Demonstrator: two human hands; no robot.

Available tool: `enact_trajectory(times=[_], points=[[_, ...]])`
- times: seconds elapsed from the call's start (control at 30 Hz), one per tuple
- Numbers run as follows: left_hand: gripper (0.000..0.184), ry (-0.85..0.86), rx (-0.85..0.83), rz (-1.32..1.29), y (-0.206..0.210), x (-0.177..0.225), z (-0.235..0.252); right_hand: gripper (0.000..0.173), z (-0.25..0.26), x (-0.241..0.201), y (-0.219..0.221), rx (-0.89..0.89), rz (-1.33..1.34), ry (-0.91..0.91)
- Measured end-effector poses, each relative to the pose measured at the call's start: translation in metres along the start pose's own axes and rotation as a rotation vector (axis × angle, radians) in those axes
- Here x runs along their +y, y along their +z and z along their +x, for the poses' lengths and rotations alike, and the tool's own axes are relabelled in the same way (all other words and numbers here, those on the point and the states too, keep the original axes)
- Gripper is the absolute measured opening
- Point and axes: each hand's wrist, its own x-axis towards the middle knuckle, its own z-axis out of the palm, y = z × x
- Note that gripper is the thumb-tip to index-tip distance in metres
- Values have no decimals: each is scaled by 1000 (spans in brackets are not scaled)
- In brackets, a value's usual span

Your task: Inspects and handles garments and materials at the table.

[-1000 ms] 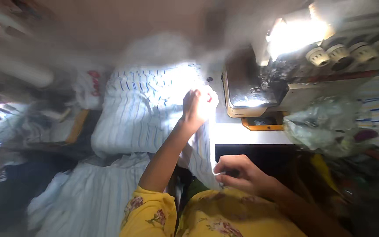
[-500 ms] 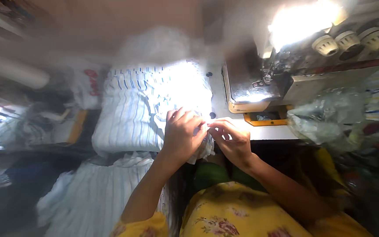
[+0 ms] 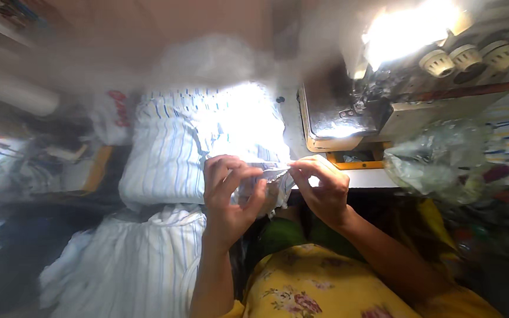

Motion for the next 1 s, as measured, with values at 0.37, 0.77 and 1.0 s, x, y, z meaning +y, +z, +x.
enact_trajectory(times=[0.37,0.77,1.0], points=[[32,120,-131,508,-23,-5,-8,11,0,8,-11,33,29,44],[48,-119,358,-504,37,0,-7,6,-7,-13,-29,-105,298,408],[61,-142,158,-403,53,10,-2,20,-2,-2,-48,-181,-76,108]])
